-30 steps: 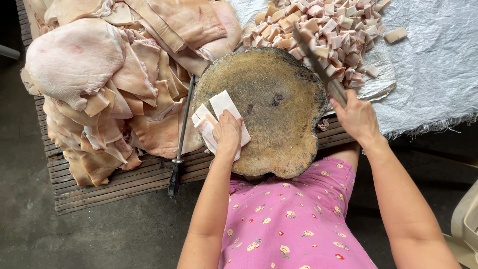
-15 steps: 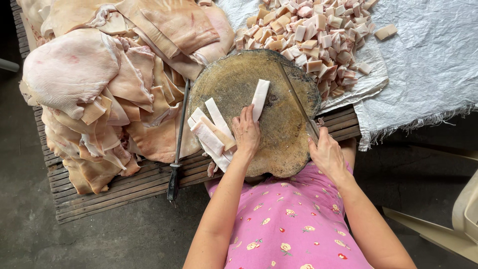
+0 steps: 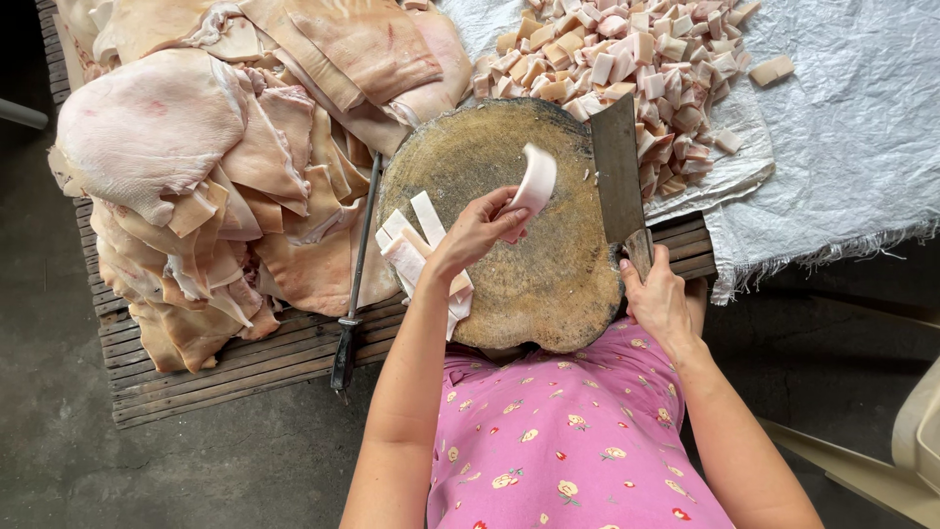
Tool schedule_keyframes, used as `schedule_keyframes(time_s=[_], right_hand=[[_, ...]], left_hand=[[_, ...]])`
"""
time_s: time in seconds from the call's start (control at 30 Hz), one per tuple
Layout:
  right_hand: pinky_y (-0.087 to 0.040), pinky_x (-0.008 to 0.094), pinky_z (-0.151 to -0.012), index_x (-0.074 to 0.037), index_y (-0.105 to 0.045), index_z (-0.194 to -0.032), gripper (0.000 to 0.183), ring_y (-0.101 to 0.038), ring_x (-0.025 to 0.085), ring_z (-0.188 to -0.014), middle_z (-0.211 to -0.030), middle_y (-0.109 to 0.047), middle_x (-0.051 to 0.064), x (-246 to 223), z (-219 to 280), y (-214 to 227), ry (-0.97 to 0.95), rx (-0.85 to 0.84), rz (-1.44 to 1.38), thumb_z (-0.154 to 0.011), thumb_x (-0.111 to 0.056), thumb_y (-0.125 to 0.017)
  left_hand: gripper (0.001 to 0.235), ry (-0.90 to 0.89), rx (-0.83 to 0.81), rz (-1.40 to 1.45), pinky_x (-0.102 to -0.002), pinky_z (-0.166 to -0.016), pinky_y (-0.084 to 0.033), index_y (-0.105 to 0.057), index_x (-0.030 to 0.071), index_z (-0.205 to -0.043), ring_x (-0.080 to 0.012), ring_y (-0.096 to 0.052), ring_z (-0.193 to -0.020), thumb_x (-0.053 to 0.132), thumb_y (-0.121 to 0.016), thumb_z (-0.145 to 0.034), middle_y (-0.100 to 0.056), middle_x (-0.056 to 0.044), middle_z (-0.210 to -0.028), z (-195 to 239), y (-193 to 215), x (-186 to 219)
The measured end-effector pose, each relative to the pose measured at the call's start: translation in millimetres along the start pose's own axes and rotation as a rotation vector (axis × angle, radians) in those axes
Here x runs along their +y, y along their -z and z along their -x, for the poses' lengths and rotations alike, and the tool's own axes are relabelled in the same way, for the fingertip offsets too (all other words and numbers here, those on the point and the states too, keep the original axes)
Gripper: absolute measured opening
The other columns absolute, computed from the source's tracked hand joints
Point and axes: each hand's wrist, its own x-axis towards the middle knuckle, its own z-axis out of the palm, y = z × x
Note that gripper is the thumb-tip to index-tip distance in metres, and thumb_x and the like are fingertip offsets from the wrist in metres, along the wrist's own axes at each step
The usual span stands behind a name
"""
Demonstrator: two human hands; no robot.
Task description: The person cuts long strips of white fat into small cubes using a large cleaver on a wooden cutting board, moving the diced pieces into a pile and reaching for new slabs of fat from a stack.
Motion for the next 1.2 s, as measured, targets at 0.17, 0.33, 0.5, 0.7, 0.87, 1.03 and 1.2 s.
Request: schedule_keyframes(time_s=[0.17,0.33,0.5,0.7,0.87,1.03,1.2], right_hand=[[-0.052,0.042,-0.050,0.001,-0.049,-0.130,0.047,-0.065,0.027,-0.047,-0.056,-0.065,0.016,-1,2,0,-0.002,0.002,0.054,-0.102,-0.035,-0.059],[-0.053,0.042,-0.056,-0.003,-0.056,-0.132,0.045,-0.071,0.029,-0.058,-0.061,-0.069,0.015,-10,6,-1,0.179,0.080,0.170,-0.104,-0.037,-0.060],[-0.057,0.042,-0.057,-0.001,-0.052,-0.134,0.044,-0.075,0.031,-0.066,-0.073,-0.071,0.017,-30,13,3,0.515,0.167,0.151,-0.107,-0.034,-0.058],[-0.057,0.041,-0.057,0.000,-0.042,-0.121,0.036,-0.071,0.034,-0.059,-0.069,-0.066,0.019,-35,-11,-25,0.579,0.072,0.121,-0.112,-0.034,-0.051],[-0.055,0.050,-0.061,0.000,-0.047,-0.113,0.038,-0.071,0.044,-0.068,-0.072,-0.067,0.023,-30,-29,-47,0.494,0.004,0.467,-0.109,-0.038,-0.053],[-0.056,0.042,-0.051,-0.004,-0.051,-0.120,0.037,-0.072,0.030,-0.056,-0.062,-0.067,0.016,-48,-12,-12,0.410,-0.022,0.248,-0.104,-0.037,-0.056],[-0.057,0.040,-0.050,-0.001,-0.046,-0.119,0.035,-0.070,0.027,-0.055,-0.063,-0.065,0.014,-55,1,-12,0.590,0.093,0.062,-0.108,-0.033,-0.055]], left_hand=[[0.042,0.146,0.122,-0.067,-0.031,-0.068,-0.064,-0.061,0.006,-0.133,-0.0151,-0.074,-0.081,0.026,-0.068,-0.096,-0.073,-0.012,-0.110,-12,30,-27],[0.029,0.077,0.466,-0.198,-0.029,-0.060,-0.062,-0.067,-0.001,-0.117,-0.0133,-0.074,-0.069,0.017,-0.069,-0.094,-0.078,-0.014,-0.088,-7,32,-71],[0.022,0.088,0.561,-0.244,-0.030,-0.055,-0.056,-0.070,-0.002,-0.110,-0.0152,-0.069,-0.061,0.014,-0.070,-0.095,-0.075,-0.012,-0.081,9,24,-74],[0.020,0.072,0.622,-0.146,-0.028,-0.055,-0.058,-0.072,-0.001,-0.107,-0.0130,-0.068,-0.062,0.014,-0.070,-0.094,-0.074,-0.009,-0.081,11,20,-61],[0.020,0.076,0.631,-0.168,-0.028,-0.056,-0.058,-0.072,0.000,-0.108,-0.0133,-0.069,-0.062,0.015,-0.070,-0.095,-0.074,-0.008,-0.081,17,22,-64],[0.019,0.076,0.613,-0.110,-0.028,-0.058,-0.058,-0.072,0.000,-0.107,-0.0131,-0.069,-0.064,0.014,-0.070,-0.095,-0.075,-0.008,-0.081,6,21,-66],[0.019,0.044,0.615,-0.076,-0.027,-0.059,-0.060,-0.072,0.000,-0.107,-0.0109,-0.070,-0.067,0.015,-0.070,-0.095,-0.075,-0.007,-0.083,-6,17,-67]])
